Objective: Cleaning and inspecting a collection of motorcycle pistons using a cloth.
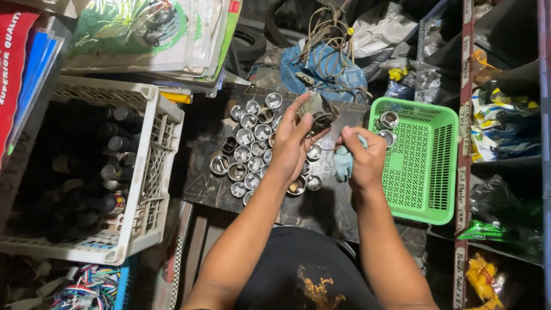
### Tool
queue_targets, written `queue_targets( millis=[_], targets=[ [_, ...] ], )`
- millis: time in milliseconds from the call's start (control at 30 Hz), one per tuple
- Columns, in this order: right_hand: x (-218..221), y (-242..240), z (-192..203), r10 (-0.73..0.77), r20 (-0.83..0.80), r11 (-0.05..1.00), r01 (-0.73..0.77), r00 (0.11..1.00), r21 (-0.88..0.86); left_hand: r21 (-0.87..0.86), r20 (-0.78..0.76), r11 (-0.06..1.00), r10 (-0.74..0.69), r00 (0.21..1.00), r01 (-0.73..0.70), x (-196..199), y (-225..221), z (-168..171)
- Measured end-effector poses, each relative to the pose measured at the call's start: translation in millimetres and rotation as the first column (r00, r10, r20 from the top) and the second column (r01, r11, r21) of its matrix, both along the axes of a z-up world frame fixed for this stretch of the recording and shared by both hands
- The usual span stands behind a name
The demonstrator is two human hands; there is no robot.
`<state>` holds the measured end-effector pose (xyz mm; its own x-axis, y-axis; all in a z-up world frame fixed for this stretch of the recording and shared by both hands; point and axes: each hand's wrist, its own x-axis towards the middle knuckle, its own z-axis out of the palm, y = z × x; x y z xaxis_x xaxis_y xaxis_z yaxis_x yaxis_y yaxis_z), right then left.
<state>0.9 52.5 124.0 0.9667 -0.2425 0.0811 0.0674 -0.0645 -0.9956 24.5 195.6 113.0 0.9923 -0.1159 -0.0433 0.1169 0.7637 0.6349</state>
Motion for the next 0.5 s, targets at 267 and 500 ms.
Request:
queue_targets(
  millis=[267, 500],
  targets=[
    [3.9, -17.8, 3.4, 0.098, -0.125, 0.986, -0.079, 0.987, 0.148, 0.071, 0.072, 0.997, -0.024, 0.997, 0.019, 2.6, -3.2, -8.4],
    [-1.0, -33.4, -2.8, 0.08, -0.048, 0.994, -0.083, 0.996, -0.074, 0.254, 0.191, 0.965, 0.014, 0.981, -0.064, 3.2, 0.1, -19.6]
  ],
)
